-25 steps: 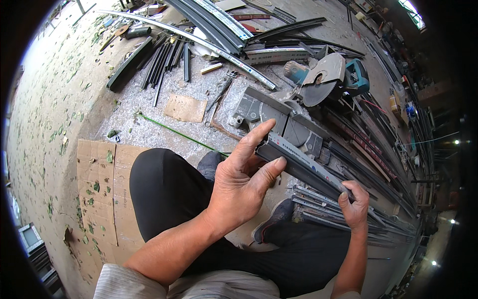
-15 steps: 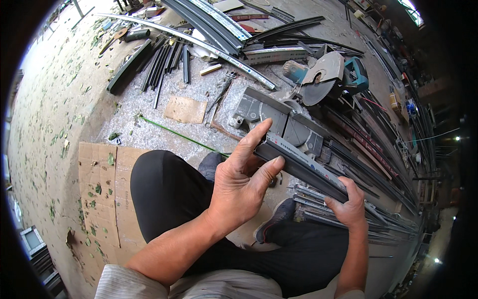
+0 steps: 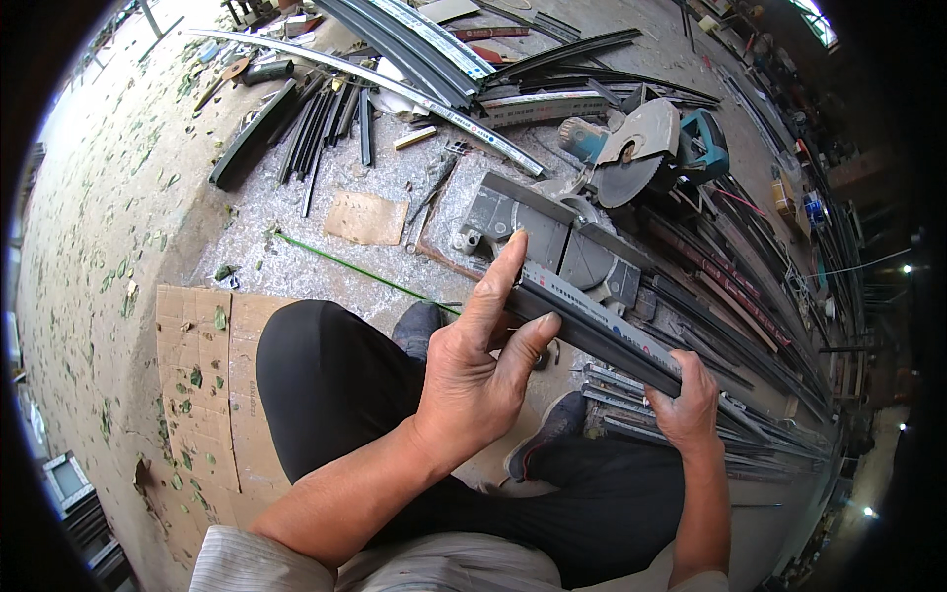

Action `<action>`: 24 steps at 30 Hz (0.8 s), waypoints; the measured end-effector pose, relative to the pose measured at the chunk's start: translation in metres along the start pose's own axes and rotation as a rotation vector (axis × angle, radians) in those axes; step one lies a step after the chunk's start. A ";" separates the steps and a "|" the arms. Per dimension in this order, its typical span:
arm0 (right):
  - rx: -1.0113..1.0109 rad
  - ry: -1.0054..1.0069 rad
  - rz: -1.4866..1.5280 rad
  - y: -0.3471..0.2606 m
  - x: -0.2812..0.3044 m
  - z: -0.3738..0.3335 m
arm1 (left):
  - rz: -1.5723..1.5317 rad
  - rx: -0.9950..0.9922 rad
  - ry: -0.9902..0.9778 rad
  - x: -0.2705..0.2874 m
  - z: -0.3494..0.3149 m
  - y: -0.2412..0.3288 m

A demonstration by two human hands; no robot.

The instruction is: The person sits on the floor in a workshop and uses a tape measure to measure a metal profile, then marks it with a marker. The person handles multiple metal profiles and a tape measure.

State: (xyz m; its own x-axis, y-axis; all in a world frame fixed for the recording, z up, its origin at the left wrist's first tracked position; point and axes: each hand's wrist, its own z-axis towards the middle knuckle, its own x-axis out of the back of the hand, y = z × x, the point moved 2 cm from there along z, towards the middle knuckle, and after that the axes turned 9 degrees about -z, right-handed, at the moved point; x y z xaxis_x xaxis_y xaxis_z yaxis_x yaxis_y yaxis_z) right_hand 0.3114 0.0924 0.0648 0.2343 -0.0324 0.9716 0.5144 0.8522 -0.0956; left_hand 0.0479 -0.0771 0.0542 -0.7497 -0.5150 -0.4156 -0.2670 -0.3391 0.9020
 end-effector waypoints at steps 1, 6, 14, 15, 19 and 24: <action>-0.009 -0.008 0.000 0.001 -0.001 -0.001 | -0.008 0.003 0.002 0.000 0.000 0.000; -0.029 -0.018 -0.038 0.004 -0.003 -0.009 | 0.004 0.035 -0.026 -0.001 0.001 0.007; 0.037 0.045 -0.178 -0.001 -0.004 -0.006 | -0.035 -0.021 -0.021 -0.002 0.002 0.001; 0.040 0.050 -0.190 0.000 -0.004 -0.007 | -0.039 -0.018 -0.024 -0.003 0.002 0.000; 0.041 0.036 -0.204 0.003 -0.002 -0.011 | 0.005 0.017 -0.025 -0.006 0.001 0.005; 0.045 0.034 -0.189 0.001 -0.002 -0.011 | 0.030 -0.062 -0.021 -0.002 0.001 0.002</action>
State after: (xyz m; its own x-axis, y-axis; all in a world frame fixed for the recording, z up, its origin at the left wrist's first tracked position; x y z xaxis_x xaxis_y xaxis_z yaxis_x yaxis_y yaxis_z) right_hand 0.3207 0.0880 0.0606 0.1652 -0.2115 0.9633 0.5150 0.8515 0.0986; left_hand 0.0481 -0.0759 0.0570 -0.7697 -0.5092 -0.3852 -0.2065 -0.3723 0.9049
